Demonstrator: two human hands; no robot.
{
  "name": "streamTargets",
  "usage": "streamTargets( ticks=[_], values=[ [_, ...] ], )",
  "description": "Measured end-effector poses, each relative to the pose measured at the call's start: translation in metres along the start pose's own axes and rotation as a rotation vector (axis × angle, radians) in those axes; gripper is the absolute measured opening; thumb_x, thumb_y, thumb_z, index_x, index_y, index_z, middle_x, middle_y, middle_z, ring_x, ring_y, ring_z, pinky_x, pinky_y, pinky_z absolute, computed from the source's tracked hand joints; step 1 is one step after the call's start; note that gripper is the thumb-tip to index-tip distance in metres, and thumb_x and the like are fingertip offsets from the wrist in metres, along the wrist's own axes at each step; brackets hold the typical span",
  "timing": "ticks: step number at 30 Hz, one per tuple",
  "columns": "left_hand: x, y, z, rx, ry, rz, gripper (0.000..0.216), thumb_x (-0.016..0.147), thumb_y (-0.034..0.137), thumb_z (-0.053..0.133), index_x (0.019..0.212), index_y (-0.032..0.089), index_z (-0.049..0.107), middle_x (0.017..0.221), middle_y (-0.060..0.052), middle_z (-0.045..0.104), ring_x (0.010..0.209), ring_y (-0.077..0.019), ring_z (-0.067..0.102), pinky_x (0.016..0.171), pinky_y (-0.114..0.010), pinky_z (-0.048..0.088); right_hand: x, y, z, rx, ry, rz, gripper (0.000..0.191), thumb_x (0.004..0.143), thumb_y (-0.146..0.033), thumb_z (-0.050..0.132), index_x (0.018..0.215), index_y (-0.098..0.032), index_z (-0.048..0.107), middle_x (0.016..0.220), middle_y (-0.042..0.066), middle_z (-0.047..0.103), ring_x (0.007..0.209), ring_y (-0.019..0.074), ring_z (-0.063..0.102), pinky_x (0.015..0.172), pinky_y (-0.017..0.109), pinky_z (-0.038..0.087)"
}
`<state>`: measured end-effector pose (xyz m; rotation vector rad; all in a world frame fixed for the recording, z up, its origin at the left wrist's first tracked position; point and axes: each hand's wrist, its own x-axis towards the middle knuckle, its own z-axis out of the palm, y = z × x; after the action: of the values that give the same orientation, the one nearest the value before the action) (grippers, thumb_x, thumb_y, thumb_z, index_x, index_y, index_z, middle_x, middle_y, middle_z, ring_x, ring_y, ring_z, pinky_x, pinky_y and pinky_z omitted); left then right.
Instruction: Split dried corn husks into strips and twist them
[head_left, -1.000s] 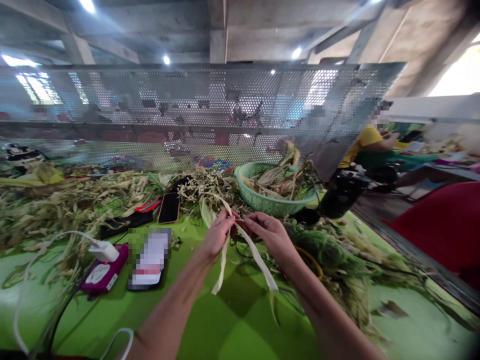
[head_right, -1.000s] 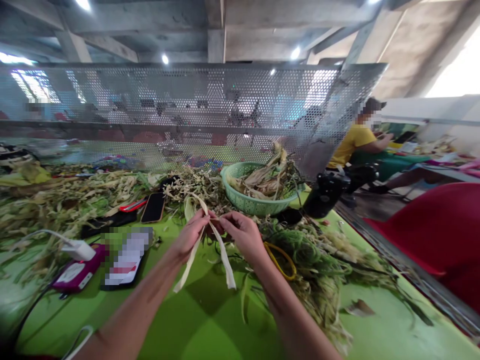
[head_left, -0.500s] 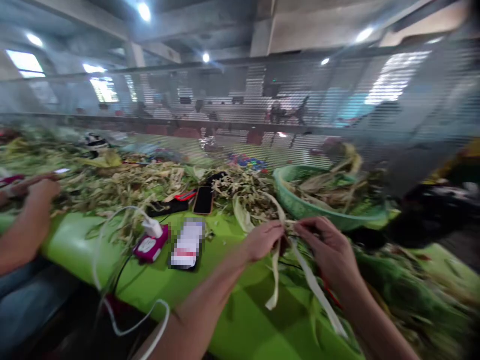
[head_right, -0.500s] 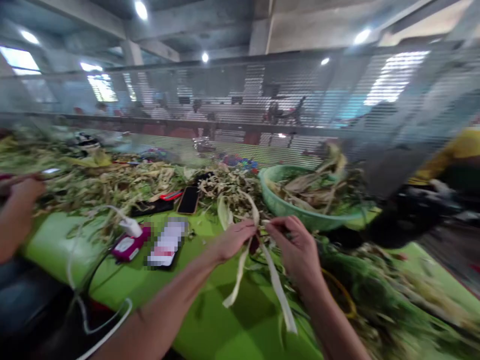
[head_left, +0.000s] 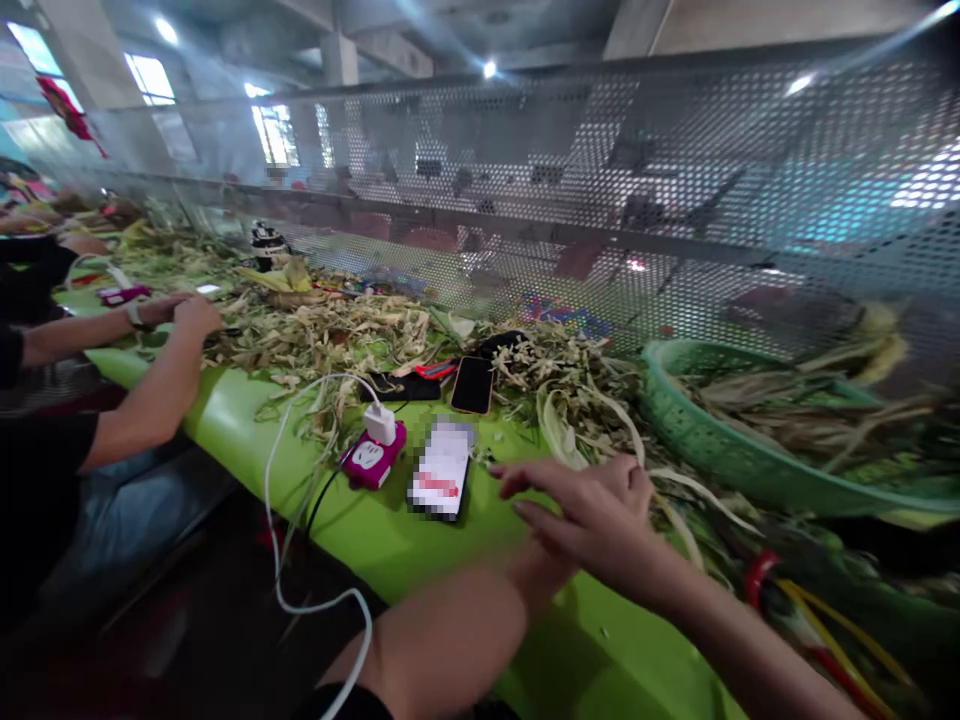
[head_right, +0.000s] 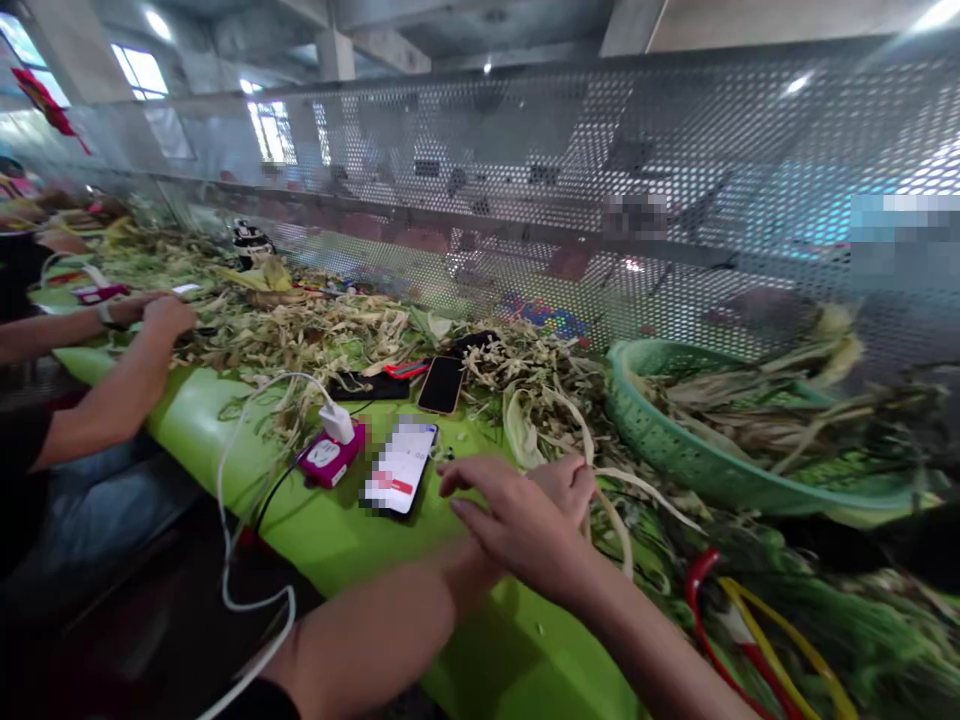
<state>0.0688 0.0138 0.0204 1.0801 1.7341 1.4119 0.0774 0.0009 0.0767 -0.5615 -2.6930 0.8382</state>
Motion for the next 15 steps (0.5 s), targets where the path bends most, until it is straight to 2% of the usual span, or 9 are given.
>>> streamTargets(
  ticks=[2, 4, 9, 12, 15],
  values=[
    [0.002, 0.0, 0.0, 0.113, -0.021, 0.021, 0.038, 0.088, 0.029, 0.032, 0.088, 0.025, 0.07, 0.076, -0.011, 0.066, 0.08, -0.0279, 0.059, 0.067, -0.036, 0.041, 0.016, -0.002, 0.015, 0.011, -0.099, -0.04, 0.018, 0.083, -0.014, 0.05, 0.094, -0.021, 0.061, 0.104, 0.005, 0.066, 0.102, 0.021, 0.058, 0.089, 0.034, 0.044],
    [0.011, -0.001, 0.0, 0.169, -0.106, 0.061, 0.03, 0.084, 0.032, 0.042, 0.081, 0.024, 0.071, 0.074, -0.012, 0.067, 0.07, -0.0267, 0.06, 0.06, -0.036, 0.037, 0.026, 0.0, 0.025, 0.011, -0.152, -0.037, 0.022, 0.082, -0.012, 0.05, 0.098, -0.021, 0.061, 0.102, 0.005, 0.066, 0.098, 0.0196, 0.058, 0.088, 0.033, 0.045],
    [0.029, -0.007, 0.002, 0.29, -0.164, 0.108, 0.037, 0.087, 0.031, 0.034, 0.086, 0.021, 0.07, 0.084, -0.015, 0.071, 0.069, -0.0243, 0.063, 0.053, -0.035, 0.027, 0.033, 0.008, 0.033, -0.018, -0.229, -0.003, 0.024, 0.083, -0.013, 0.05, 0.103, -0.02, 0.061, 0.101, 0.005, 0.065, 0.096, 0.0194, 0.058, 0.087, 0.033, 0.045],
    [0.028, -0.007, 0.003, 0.282, -0.153, 0.116, 0.036, 0.087, 0.031, 0.034, 0.085, 0.022, 0.07, 0.083, -0.013, 0.071, 0.071, -0.0236, 0.064, 0.054, -0.034, 0.027, 0.036, 0.01, 0.034, -0.019, -0.25, 0.031, 0.025, 0.084, -0.014, 0.05, 0.106, -0.02, 0.061, 0.101, 0.005, 0.065, 0.093, 0.0193, 0.059, 0.086, 0.034, 0.046],
    [0.025, -0.003, 0.001, 0.218, -0.166, 0.074, 0.034, 0.087, 0.032, 0.036, 0.085, 0.023, 0.069, 0.083, -0.013, 0.07, 0.074, -0.0245, 0.063, 0.057, -0.034, 0.031, 0.036, 0.002, 0.028, 0.059, -0.189, 0.038, 0.021, 0.086, -0.018, 0.051, 0.104, -0.022, 0.061, 0.105, 0.005, 0.064, 0.099, 0.0193, 0.058, 0.09, 0.034, 0.045]
  ],
)
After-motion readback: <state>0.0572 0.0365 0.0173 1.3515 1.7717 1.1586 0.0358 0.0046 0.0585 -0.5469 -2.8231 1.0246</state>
